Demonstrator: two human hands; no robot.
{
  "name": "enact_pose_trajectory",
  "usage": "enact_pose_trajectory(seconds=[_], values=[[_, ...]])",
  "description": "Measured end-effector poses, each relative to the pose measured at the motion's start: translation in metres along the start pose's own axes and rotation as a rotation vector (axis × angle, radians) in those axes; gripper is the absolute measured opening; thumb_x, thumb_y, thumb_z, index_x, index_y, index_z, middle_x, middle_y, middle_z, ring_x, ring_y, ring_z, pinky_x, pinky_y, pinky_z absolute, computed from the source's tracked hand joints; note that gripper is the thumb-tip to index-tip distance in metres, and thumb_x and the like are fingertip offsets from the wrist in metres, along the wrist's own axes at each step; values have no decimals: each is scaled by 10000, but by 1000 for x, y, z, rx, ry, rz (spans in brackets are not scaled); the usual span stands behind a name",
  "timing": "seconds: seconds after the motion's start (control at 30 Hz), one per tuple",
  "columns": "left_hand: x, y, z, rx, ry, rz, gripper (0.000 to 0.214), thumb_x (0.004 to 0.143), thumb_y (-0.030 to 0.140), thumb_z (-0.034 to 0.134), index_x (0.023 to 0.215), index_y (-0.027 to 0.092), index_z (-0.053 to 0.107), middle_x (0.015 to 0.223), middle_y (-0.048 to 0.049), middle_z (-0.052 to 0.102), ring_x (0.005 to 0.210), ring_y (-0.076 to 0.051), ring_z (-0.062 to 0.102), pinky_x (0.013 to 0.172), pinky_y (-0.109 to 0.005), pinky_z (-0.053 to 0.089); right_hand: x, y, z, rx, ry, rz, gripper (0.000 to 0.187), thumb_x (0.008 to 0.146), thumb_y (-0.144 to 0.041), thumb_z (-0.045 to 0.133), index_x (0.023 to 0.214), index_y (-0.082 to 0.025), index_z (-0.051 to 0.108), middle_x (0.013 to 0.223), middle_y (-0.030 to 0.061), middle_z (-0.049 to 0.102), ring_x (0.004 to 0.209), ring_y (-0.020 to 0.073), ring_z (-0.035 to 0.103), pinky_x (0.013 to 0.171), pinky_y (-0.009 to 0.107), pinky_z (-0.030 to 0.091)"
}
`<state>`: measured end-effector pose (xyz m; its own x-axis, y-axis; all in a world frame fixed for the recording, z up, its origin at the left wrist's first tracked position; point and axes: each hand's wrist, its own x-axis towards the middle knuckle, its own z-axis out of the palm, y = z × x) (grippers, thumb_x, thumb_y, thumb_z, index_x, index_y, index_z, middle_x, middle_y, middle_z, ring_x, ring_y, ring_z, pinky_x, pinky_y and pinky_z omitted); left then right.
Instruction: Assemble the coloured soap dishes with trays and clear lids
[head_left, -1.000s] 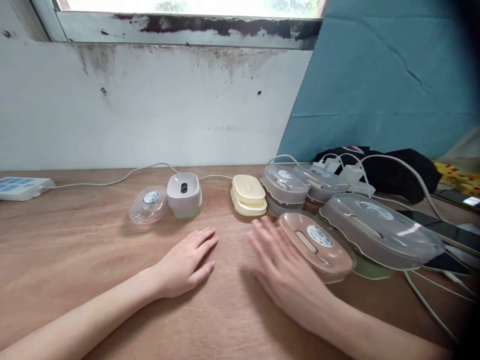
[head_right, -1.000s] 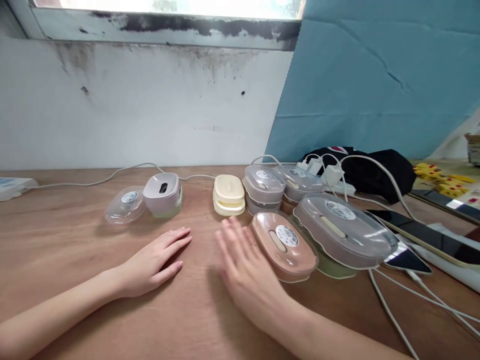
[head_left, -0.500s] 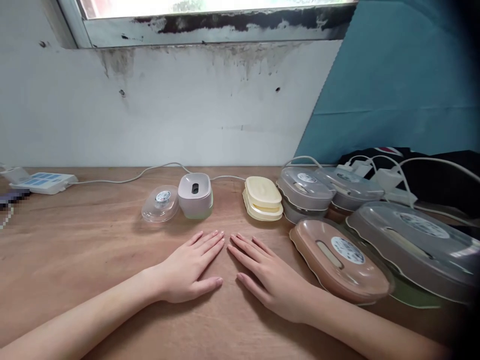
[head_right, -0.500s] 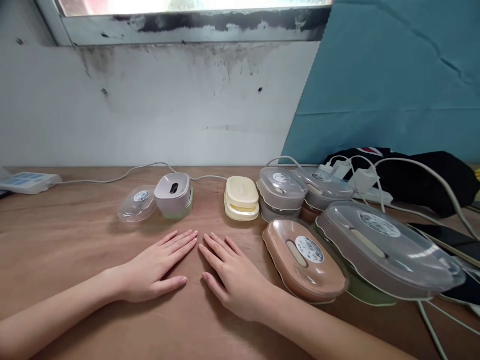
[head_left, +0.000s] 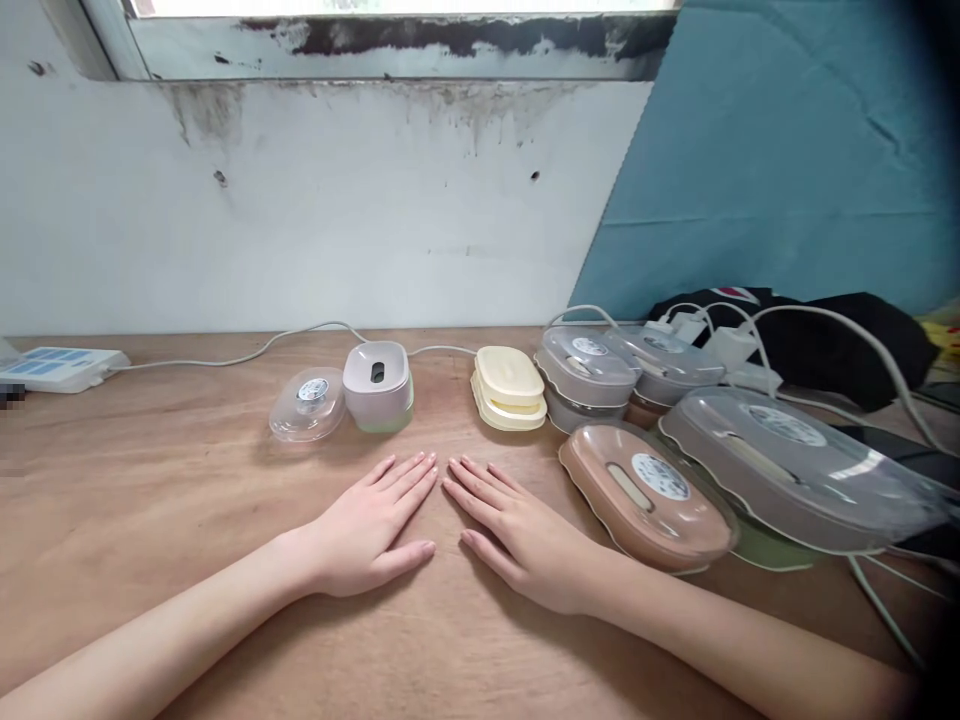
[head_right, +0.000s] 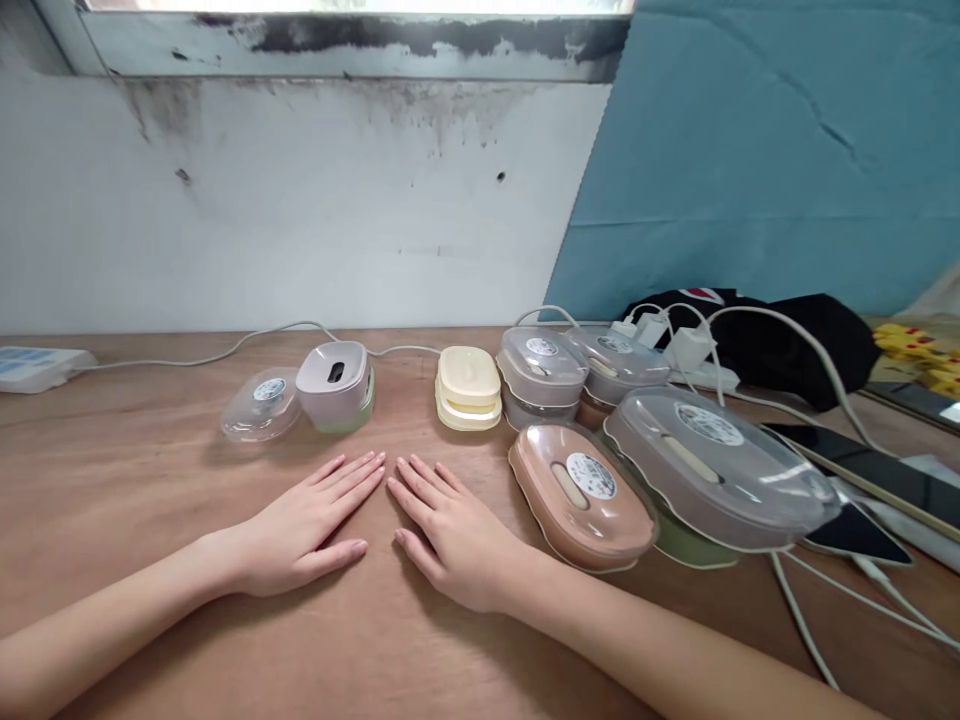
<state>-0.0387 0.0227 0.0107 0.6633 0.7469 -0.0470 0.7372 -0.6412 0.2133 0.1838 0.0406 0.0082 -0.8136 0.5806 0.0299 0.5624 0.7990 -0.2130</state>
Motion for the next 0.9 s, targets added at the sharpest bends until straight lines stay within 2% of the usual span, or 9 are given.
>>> enact_pose_trajectory(seconds=[0.17, 0.3, 0.47, 0.57, 0.63, 0.73, 0.8, 0.83, 0.9], values=[[0, 0, -1, -11, -3, -7, 671, 905, 476, 356, 1424, 99, 158, 1485, -110, 107, 1371, -225, 86, 1119, -421, 108, 16, 9, -23, -343, 59, 77, 408, 902, -293, 410, 1270, -132, 485, 1342, 99, 480, 1235, 220, 426, 1013, 339, 346], [0, -1, -2, -7, -17, -20, 679, 904, 480, 352, 1421, 82, 163, 1486, -106, 97, 1373, -223, 78, 1120, -427, 95, 40, 41, -55, -511, 153, 303, 299, 850, -82, 434, 1112, -30, 569, 1093, 210, 608, 1015, 295, 572, 821, 386, 419], [0, -1, -2, -24, -30, -18, 688, 902, 487, 351, 1421, 78, 161, 1487, -115, 90, 1374, -229, 75, 1120, -440, 91, 57, 72, -67, -562, 113, 383, 202, 765, 19, 482, 814, -76, 654, 877, 159, 655, 844, 263, 620, 670, 308, 395], [-1, -3, 0, -59, -13, -7, 689, 898, 481, 370, 1426, 100, 147, 1487, -128, 119, 1371, -242, 101, 1117, -456, 101, 54, 74, -69, -564, 129, 342, 208, 781, 2, 476, 842, -98, 649, 884, 138, 654, 850, 248, 606, 672, 305, 382], [-3, -4, 3, -111, 59, -7, 718, 892, 457, 402, 1436, 123, 71, 1494, -138, 100, 1371, -250, 105, 1111, -456, 148, 47, 68, -72, -563, 157, 291, 214, 804, -16, 457, 868, -108, 639, 906, 129, 648, 869, 247, 591, 699, 319, 384], [-5, -6, 6, -189, 357, -59, 731, 894, 382, 429, 1431, 199, -31, 1509, -119, 15, 1374, -262, 84, 1097, -459, 204, 28, 50, -69, -545, 187, 181, 210, 857, -77, 430, 871, -153, 625, 931, 91, 643, 903, 232, 567, 764, 340, 389], [-5, -6, 7, -220, 568, -100, 695, 895, 352, 435, 1422, 261, -8, 1511, -89, 11, 1373, -274, 82, 1094, -485, 196, 13, 36, -59, -503, 201, 66, 214, 880, -107, 419, 863, -189, 617, 924, 59, 645, 896, 209, 561, 795, 342, 395], [-4, -6, 7, -235, 625, -113, 690, 889, 356, 446, 1418, 276, 9, 1509, -82, 23, 1372, -281, 85, 1093, -497, 188, 7, 30, -52, -452, 222, -37, 224, 886, -107, 408, 860, -193, 613, 914, 54, 647, 877, 202, 561, 805, 351, 400], [-3, -7, 6, -276, 604, -126, 732, 866, 393, 487, 1417, 259, 26, 1505, -97, 45, 1367, -294, 104, 1093, -499, 189, -4, 20, -34, -343, 260, -209, 238, 894, -102, 384, 903, -192, 603, 939, 53, 647, 876, 199, 556, 821, 366, 417]])
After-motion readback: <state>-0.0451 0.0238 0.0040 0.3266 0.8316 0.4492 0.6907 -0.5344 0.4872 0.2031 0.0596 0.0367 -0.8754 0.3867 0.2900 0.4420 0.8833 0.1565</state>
